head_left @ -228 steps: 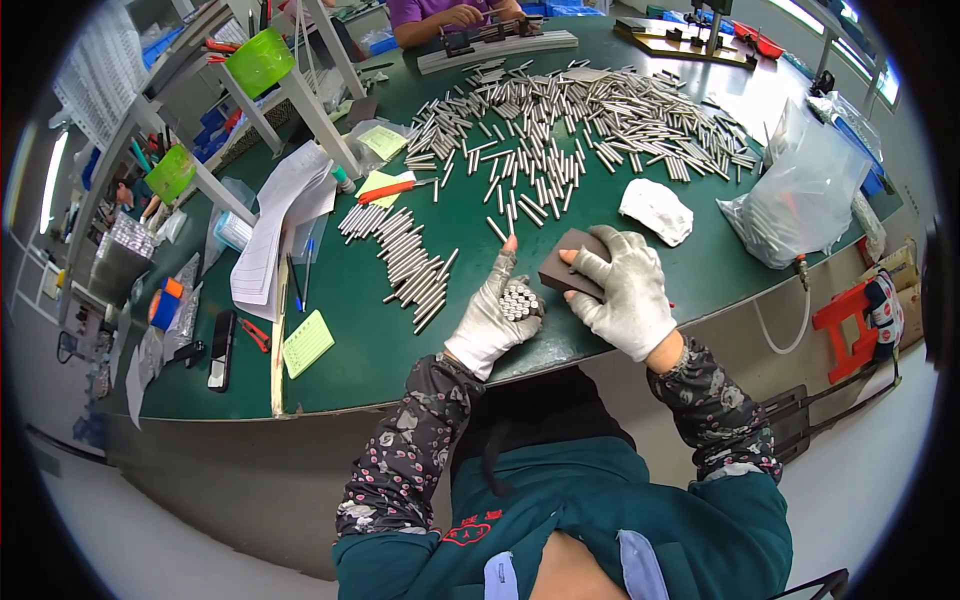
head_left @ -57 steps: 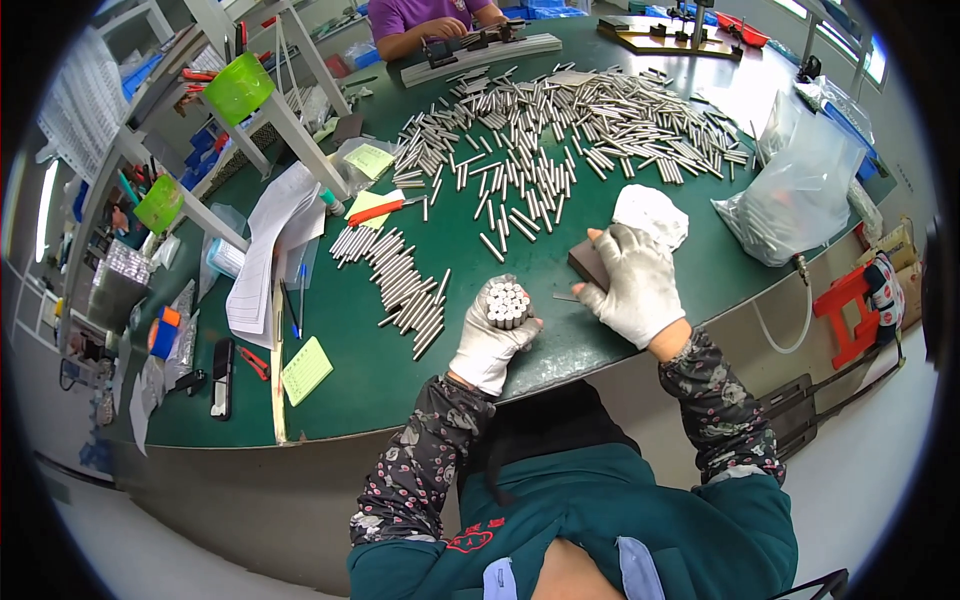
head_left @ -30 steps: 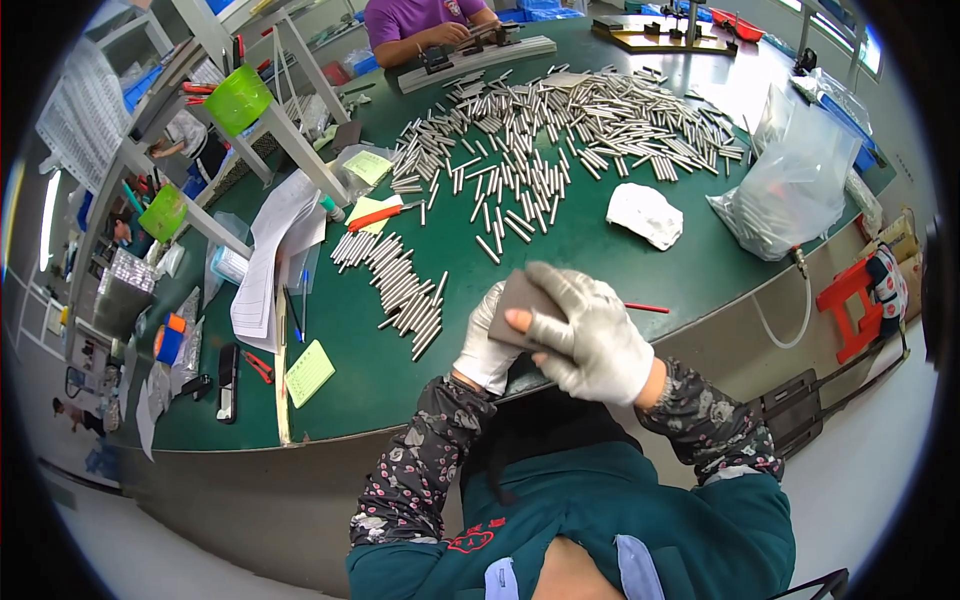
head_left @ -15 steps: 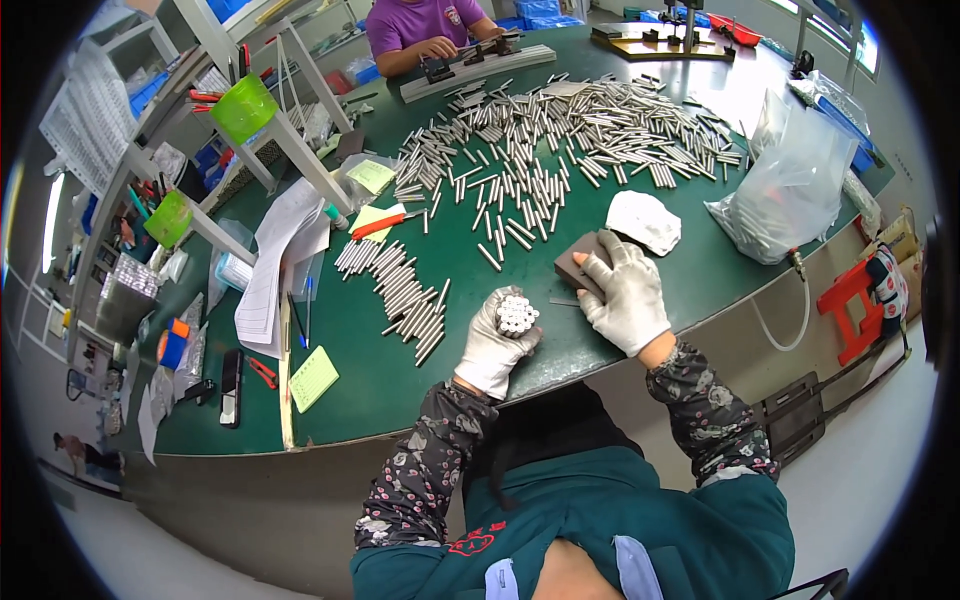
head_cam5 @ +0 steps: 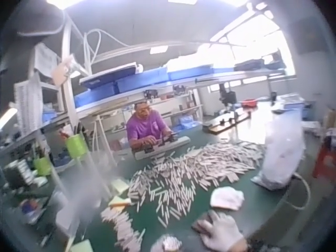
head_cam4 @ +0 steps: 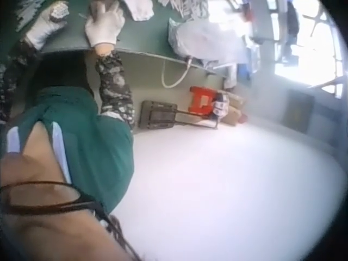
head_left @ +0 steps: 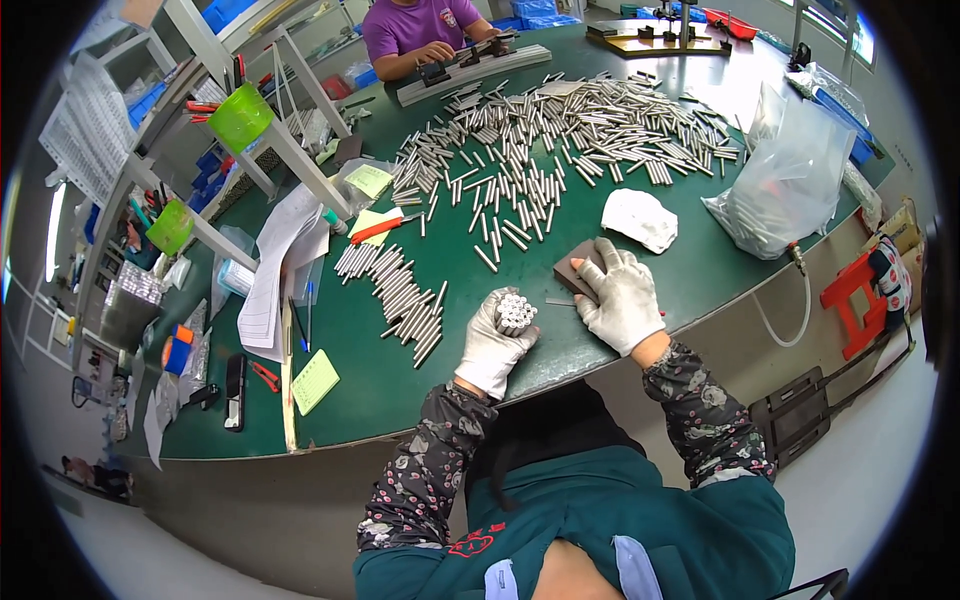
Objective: Cleaning, filing, and bagging small metal rods at a manufacturing workbench.
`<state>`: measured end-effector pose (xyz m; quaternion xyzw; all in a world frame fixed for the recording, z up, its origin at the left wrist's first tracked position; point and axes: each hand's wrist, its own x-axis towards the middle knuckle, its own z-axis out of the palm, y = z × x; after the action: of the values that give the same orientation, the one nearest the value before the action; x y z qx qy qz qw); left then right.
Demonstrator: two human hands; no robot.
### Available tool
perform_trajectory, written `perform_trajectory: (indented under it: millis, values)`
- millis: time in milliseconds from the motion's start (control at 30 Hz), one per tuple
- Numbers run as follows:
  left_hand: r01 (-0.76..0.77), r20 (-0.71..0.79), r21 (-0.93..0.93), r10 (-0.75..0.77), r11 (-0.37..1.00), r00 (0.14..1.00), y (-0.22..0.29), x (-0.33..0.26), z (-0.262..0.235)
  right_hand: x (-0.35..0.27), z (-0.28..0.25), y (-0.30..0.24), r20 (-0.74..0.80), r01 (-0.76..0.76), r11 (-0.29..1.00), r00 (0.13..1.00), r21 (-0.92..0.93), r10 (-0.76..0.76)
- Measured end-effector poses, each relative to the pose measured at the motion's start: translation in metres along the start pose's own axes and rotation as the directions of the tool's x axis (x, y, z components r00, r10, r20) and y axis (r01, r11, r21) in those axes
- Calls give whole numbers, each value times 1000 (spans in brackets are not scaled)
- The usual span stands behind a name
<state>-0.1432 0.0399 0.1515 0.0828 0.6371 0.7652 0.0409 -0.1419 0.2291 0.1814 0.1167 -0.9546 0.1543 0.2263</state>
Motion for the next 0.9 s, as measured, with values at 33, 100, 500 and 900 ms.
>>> perform_trajectory:
  millis: [33, 100, 500, 900]
  values:
    - [35, 3, -9, -35, 999, 999, 0, 0, 0, 0, -1, 0, -12, 5, 1000, 1000, 10, -5]
    - [33, 14, -12, -32, 999, 999, 0, 0, 0, 0, -2, -1, -6, 4, 1000, 1000, 8, -4]
    - [74, 17, -44, -73, 996, 997, 3, 1, 2, -1, 0, 0, 17, 2, 1000, 1000, -28, -2]
    - [80, 45, -31, -79, 996, 996, 5, 2, -2, -2, -35, -27, -219, 352, 815, 935, 460, -280]
